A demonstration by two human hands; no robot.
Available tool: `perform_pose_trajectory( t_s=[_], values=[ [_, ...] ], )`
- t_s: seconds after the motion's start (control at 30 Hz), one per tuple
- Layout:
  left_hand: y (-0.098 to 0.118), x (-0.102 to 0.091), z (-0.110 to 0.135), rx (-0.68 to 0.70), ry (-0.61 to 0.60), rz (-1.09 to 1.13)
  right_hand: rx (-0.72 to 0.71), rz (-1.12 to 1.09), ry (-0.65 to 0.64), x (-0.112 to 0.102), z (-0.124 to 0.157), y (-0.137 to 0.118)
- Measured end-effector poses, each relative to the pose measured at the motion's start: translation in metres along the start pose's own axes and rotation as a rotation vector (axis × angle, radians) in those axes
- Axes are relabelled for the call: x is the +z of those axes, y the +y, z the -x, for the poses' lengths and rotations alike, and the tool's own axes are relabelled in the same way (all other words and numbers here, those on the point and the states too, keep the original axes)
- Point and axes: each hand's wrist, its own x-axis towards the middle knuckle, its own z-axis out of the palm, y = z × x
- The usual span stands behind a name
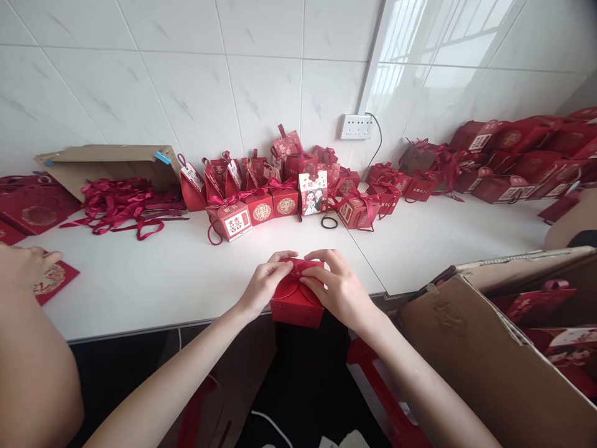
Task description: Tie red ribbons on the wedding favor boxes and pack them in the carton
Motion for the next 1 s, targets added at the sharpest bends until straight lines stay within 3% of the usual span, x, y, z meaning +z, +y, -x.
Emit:
perform_pose_trajectory(
  t_s=[0.33,0.47,0.63,0.73,0.9,1.0],
  values=[
    [0.015,-0.022,0.007,0.205,0.149,-0.572,-0.138,0.226,-0.119,-0.023,0.006,0.003],
    [0.024,-0.016,0.021,0.313,0.193,-0.716,-0.199,0.378,-0.125,-0.029,0.013,0.004],
    [0.034,-0.002,0.035,0.334,0.127,-0.8,-0.181,0.385,-0.114,-0.025,0.016,0.005],
    [0.029,-0.001,0.037,0.355,0.127,-0.828,-0.084,0.305,-0.107,-0.022,0.019,0.005],
    [0.017,-0.002,0.036,0.441,0.141,-0.803,0.385,-0.012,-0.13,-0.021,0.021,-0.008],
    [0.014,-0.001,0.037,0.457,0.1,-0.77,0.572,-0.137,-0.176,-0.017,0.017,-0.019]
  ],
)
